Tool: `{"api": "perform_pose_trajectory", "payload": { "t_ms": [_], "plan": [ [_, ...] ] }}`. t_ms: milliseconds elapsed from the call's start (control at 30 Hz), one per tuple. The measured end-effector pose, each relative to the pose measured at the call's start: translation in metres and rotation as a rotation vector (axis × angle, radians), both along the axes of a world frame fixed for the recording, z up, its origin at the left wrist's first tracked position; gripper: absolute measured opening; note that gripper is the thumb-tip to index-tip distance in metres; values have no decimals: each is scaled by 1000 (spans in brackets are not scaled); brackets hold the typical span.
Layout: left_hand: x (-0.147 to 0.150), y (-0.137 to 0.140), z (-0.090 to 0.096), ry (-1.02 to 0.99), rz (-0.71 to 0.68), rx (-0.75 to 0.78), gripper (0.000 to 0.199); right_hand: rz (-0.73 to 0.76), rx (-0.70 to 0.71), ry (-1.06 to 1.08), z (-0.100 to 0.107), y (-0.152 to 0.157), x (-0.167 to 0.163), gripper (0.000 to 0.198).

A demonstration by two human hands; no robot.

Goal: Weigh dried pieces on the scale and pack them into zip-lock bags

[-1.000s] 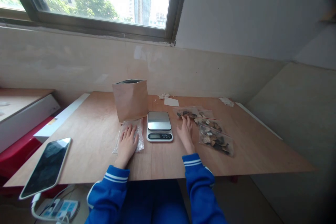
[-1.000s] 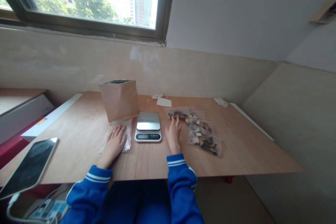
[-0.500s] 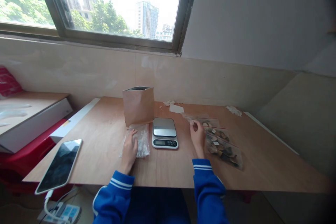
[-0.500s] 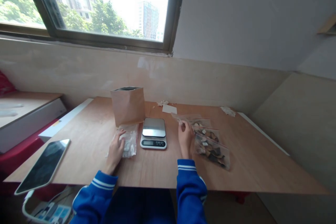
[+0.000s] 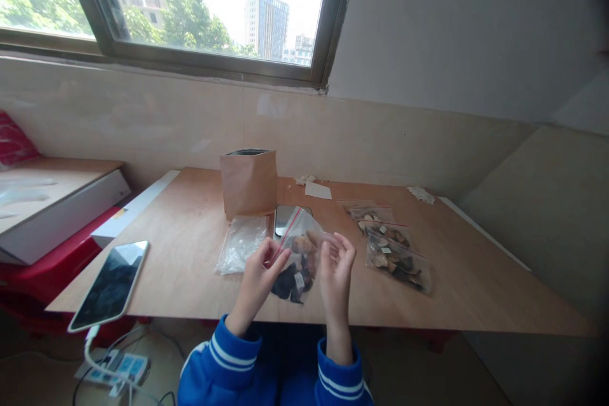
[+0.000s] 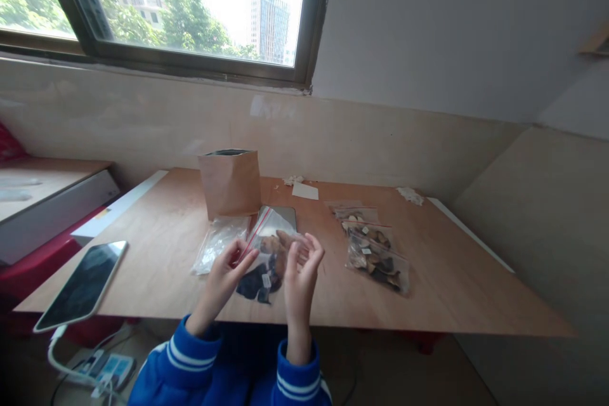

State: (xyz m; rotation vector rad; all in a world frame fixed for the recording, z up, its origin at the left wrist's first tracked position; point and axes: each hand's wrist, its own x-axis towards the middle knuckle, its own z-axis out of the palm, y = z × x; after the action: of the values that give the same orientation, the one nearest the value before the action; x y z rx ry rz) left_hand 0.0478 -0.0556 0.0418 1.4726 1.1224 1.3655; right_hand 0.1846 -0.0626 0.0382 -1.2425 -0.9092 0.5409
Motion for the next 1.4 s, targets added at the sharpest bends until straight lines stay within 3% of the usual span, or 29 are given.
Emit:
{"api": "perform_pose_trajectory", "payload": {
  "t_ms": [67, 200, 267, 467, 700, 900, 967, 1100, 1200, 1300, 1400],
  "plan": [
    [0, -3, -3, -104, 20, -51, 33, 17, -2, -96, 2, -2, -6, 40],
    [5, -6, -5, -185, 29, -53, 31, 439, -41, -228, 11, -12, -22, 24],
    [7, -6, -5, -223, 53, -26, 30, 535, -23, -253, 14, -15, -29, 23],
    [6, -5, -11, -277, 10, -82, 39, 498, -38, -275, 11, -14, -34, 18],
    [5, -6, -11, -90, 16, 19, 30, 460, 5, -441, 10, -16, -29, 23],
    [5, -7, -12, 21, -12, 59, 25, 443, -12, -423, 12, -20, -29, 27],
    [3, -8, -11, 76, -16, 82, 25, 357, -53, -404, 8, -19, -23, 25],
    [-12, -8, -6, 121, 148, 75, 28, 24, -69, -296, -1, -14, 2, 29],
    [-23, -5, -4, 135, 117, 42, 30, 32, -32, -139, -2, -13, 15, 34],
    [-20, 1, -14, -73, 38, -7, 38, 110, -21, 3, 4, -16, 9, 35],
    [-7, 9, -34, -403, 98, -137, 49, 153, -2, 94, 10, -18, -4, 35]
  ]
}}
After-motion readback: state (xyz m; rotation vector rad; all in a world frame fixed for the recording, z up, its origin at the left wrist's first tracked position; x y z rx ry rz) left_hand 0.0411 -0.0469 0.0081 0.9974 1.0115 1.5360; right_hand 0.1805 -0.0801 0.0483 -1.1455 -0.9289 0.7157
